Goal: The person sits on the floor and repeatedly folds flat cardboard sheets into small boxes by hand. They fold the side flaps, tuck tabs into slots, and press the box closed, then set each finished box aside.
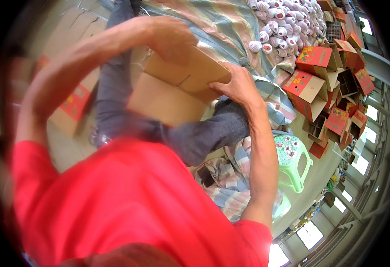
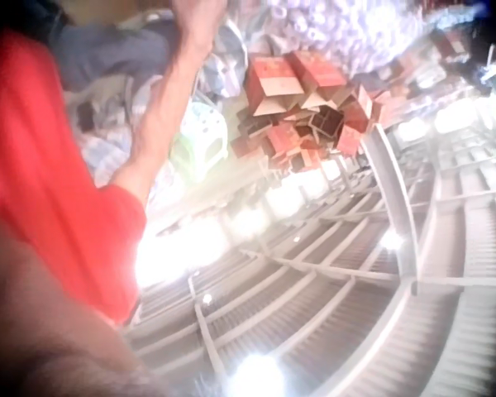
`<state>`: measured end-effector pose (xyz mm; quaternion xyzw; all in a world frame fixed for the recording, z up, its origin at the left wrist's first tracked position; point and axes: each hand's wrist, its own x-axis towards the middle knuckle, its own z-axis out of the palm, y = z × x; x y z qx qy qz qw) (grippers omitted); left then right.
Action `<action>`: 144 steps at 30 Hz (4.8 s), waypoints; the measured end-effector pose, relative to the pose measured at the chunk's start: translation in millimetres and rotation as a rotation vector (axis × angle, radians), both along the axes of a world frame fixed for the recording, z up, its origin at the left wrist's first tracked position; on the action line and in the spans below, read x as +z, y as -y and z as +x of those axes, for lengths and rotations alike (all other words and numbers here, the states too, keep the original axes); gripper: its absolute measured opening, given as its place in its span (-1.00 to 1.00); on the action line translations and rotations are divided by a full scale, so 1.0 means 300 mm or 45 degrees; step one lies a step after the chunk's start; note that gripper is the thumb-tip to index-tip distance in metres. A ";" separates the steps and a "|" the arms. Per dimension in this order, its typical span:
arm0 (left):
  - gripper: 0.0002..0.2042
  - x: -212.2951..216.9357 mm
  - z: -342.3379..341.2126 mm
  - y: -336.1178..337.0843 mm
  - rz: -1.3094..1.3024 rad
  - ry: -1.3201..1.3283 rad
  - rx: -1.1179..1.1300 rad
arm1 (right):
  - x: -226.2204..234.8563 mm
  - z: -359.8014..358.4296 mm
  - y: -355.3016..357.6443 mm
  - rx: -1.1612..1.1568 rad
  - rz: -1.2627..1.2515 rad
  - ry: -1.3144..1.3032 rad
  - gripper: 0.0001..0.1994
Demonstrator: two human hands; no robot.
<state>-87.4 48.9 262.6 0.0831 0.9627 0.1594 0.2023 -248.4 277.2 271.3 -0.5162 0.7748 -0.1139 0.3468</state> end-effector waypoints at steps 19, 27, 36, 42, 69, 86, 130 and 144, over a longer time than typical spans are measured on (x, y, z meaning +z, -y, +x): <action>-0.69 -0.043 0.249 -0.144 0.188 -0.499 0.316 | -0.030 0.170 -0.185 -0.116 -0.296 -0.210 -0.37; -0.65 -0.114 0.362 -0.200 0.099 -0.801 0.409 | -0.064 0.250 -0.195 -0.008 -0.450 -0.439 -0.33; -0.14 -0.258 0.441 -0.294 -0.158 -0.576 0.358 | -0.238 0.380 -0.254 0.050 -0.215 -0.566 -0.16; 0.06 -0.324 0.466 -0.296 0.052 -0.444 0.430 | -0.290 0.374 -0.219 0.014 -0.074 -0.574 -0.21; -0.15 -1.149 0.340 -0.316 0.824 -0.043 1.880 | -0.520 -0.014 -0.193 -0.414 -0.813 -0.521 -0.49; -0.73 -0.201 0.372 -0.222 1.016 -0.692 0.911 | -0.649 -0.047 -0.472 -1.300 -0.355 0.518 -0.59; -0.52 -0.707 0.126 -0.264 0.055 0.371 0.735 | -0.523 0.158 -0.131 -0.695 -0.248 0.080 -0.54; -0.49 -0.681 0.137 -0.310 -0.007 -0.080 0.701 | -0.546 0.038 -0.193 -0.579 0.148 -0.072 -0.40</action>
